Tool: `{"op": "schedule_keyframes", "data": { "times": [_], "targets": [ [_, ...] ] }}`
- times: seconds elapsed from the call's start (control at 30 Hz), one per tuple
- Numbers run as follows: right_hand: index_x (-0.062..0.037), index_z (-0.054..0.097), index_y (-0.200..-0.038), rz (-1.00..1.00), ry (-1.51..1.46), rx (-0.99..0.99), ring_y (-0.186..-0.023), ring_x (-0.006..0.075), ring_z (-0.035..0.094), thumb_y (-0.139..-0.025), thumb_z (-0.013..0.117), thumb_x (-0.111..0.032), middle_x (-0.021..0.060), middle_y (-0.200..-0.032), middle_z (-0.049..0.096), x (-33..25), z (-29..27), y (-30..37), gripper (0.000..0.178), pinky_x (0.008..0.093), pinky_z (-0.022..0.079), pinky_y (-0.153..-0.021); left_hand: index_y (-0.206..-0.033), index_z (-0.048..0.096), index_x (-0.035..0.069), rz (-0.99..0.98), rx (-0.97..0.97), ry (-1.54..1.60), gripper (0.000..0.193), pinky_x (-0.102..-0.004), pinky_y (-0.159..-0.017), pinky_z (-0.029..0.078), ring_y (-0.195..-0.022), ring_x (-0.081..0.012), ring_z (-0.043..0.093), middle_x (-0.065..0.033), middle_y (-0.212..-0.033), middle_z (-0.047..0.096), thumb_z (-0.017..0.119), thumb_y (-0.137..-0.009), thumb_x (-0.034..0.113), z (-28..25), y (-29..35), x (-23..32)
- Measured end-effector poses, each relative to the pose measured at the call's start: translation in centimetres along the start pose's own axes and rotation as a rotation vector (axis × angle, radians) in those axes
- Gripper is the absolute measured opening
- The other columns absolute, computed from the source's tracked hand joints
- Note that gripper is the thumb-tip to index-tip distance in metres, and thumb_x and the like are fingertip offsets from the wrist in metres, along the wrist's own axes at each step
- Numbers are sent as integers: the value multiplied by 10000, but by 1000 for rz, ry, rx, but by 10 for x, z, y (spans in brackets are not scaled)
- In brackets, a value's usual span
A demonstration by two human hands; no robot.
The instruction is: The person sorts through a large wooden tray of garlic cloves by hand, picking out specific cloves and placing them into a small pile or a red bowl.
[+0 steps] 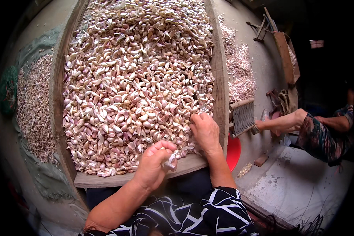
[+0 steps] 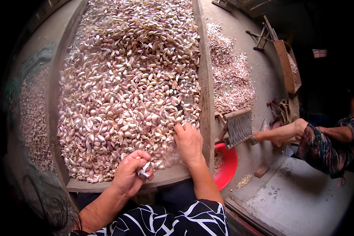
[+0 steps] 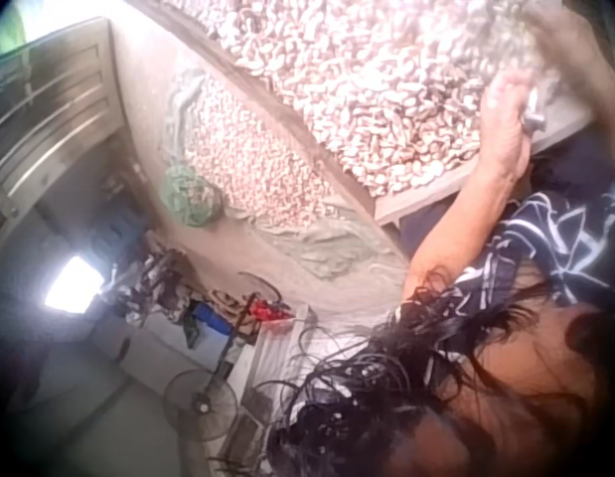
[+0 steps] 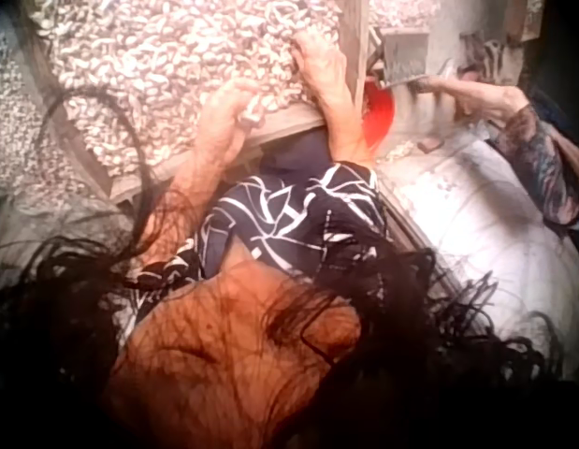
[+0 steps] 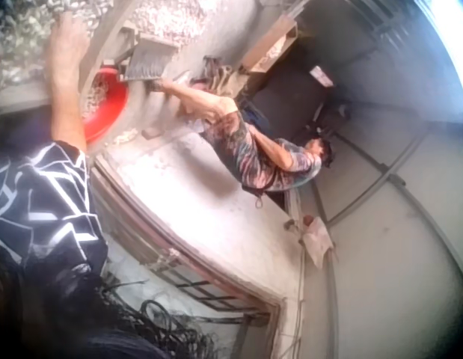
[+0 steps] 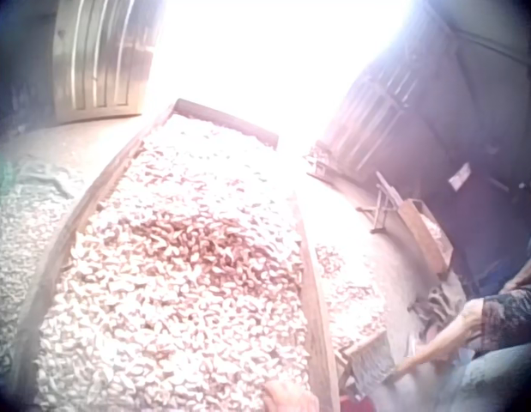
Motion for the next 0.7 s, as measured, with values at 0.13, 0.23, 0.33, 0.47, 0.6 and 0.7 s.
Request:
{"op": "schedule_keyframes", "data": {
  "times": [0.13,0.23,0.33,0.47,0.6,0.7],
  "targets": [
    [-91,517,-718,-96,46,88,-725,245,483,-628,600,-108,72,-756,475,2,3,-2,123,360,395,-603,-798,480,25,15,5,1,79,-282,-476,382,-486,-160,470,-62,-563,477,462,-721,22,0,0,1],
    [-89,521,-702,-121,49,139,-718,243,489,-625,595,-106,71,-739,474,5,1,-2,109,360,395,-595,-798,477,25,7,10,0,80,-283,-475,381,-479,-161,465,-64,-560,476,461,-720,19,1,0,2],
    [-90,517,-685,-101,67,60,-689,244,499,-628,583,-100,70,-702,481,4,-1,-1,89,359,392,-584,-800,476,26,8,21,5,81,-284,-475,383,-477,-162,464,-64,-559,476,459,-721,17,0,0,3],
    [-92,503,-673,-96,114,69,-649,245,504,-624,577,-100,69,-657,482,5,1,0,89,360,383,-563,-801,476,26,8,3,19,81,-286,-476,384,-484,-163,467,-64,-563,478,458,-723,16,0,0,3],
    [-90,492,-671,-55,146,108,-630,250,495,-616,579,-120,68,-646,480,3,4,2,107,366,371,-548,-803,475,25,8,-6,25,77,-287,-480,386,-491,-163,467,-64,-565,478,456,-728,20,0,1,3],
    [-91,482,-632,-43,198,138,-606,251,487,-610,566,-132,68,-629,475,-1,6,1,96,368,360,-538,-805,474,24,13,-10,20,75,-287,-482,387,-490,-162,464,-66,-565,478,454,-732,22,0,2,3]
  ]
}}
Point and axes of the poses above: each hand's wrist, its own y-axis away from the middle knuckle, its own z-axis out of the palm, x = y × z, the point moved 1 cm from there along -y, towards the middle knuckle
